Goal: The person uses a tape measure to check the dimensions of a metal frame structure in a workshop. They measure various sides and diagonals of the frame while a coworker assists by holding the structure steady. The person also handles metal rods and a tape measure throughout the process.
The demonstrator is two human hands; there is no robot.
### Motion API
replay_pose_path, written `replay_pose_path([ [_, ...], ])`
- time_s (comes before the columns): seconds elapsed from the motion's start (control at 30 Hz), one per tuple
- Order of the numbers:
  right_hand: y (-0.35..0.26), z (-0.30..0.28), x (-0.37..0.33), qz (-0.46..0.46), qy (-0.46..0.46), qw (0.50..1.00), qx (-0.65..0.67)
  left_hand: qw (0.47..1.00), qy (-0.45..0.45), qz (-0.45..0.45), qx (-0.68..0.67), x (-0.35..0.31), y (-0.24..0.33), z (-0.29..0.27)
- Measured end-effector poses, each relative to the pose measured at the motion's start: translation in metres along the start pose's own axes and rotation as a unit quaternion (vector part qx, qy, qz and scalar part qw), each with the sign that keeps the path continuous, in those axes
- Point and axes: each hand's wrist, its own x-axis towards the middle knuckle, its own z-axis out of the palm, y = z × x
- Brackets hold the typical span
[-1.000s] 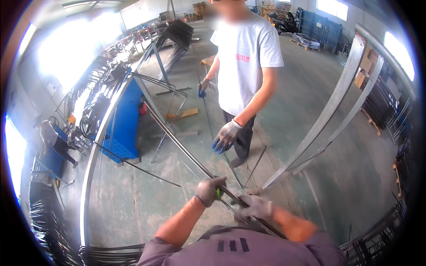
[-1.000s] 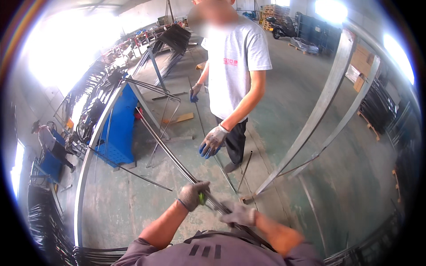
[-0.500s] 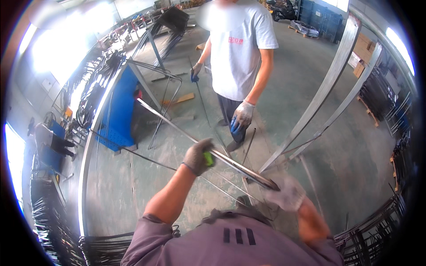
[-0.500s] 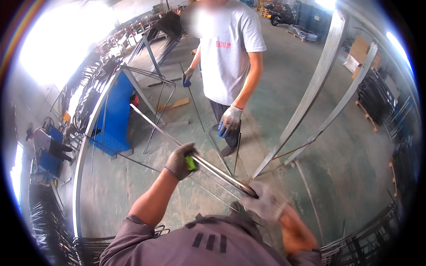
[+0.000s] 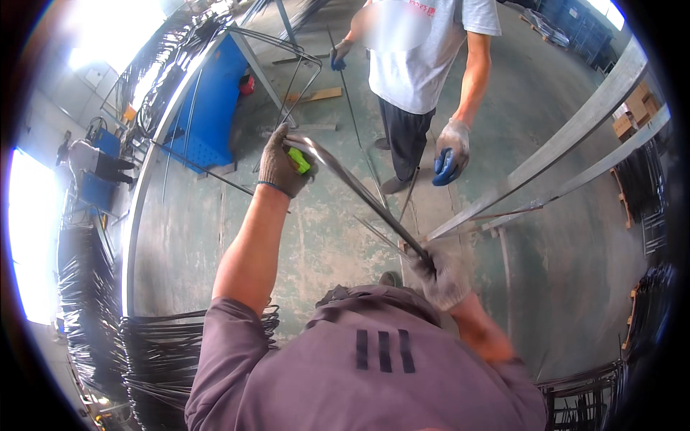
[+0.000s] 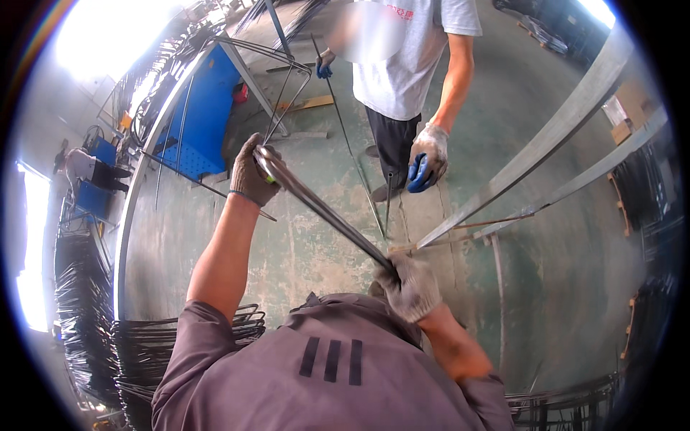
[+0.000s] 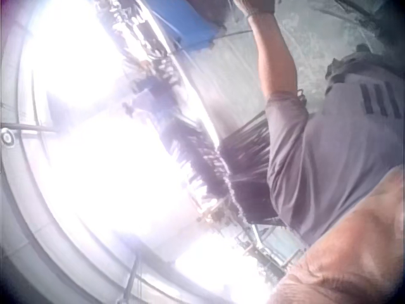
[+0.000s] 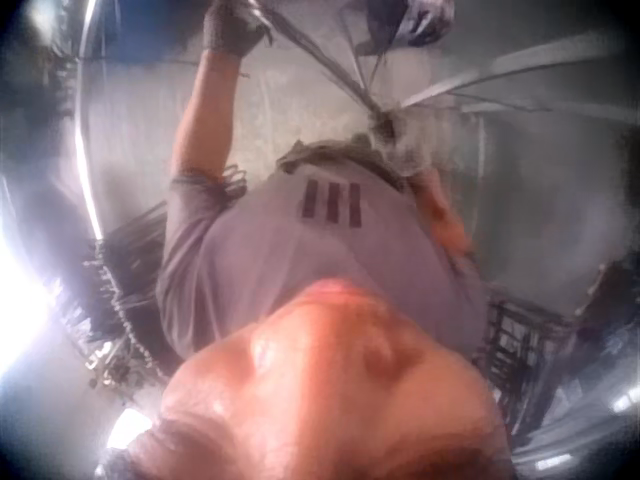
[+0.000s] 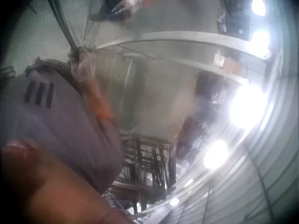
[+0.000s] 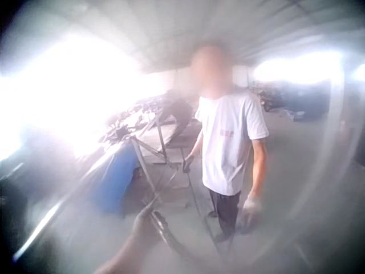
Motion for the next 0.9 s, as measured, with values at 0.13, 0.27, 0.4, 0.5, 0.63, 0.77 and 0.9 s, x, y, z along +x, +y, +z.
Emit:
replay_pose_path([
  [0.13, -0.009, -0.017, 0.048, -0.086, 0.064, 0.987, -0.117, 0.996, 0.018, 0.037, 0.083, -0.007, 0.004, -0.005],
  [0.27, -0.035, -0.031, 0.088, -0.099, 0.065, 0.977, -0.179, 0.979, 0.077, 0.062, 0.177, -0.022, 0.013, -0.035],
  [0.4, -0.063, -0.037, 0.119, -0.103, 0.077, 0.962, -0.239, 0.961, 0.094, 0.124, 0.230, -0.013, 0.028, -0.064],
  [0.5, -0.107, -0.045, 0.143, -0.046, 0.023, 0.957, -0.284, 0.947, 0.035, 0.119, 0.297, -0.023, 0.035, -0.066],
  [0.63, -0.159, -0.044, 0.153, -0.070, 0.021, 0.936, -0.344, 0.951, -0.012, 0.010, 0.308, -0.032, 0.010, -0.087],
  [0.77, -0.196, -0.042, 0.161, -0.078, 0.024, 0.894, -0.441, 0.935, -0.042, -0.085, 0.342, -0.024, -0.025, -0.130],
  [0.9, -0.246, -0.047, 0.132, -0.009, 0.035, 0.904, -0.427, 0.920, -0.078, -0.140, 0.358, -0.021, -0.048, -0.149],
])
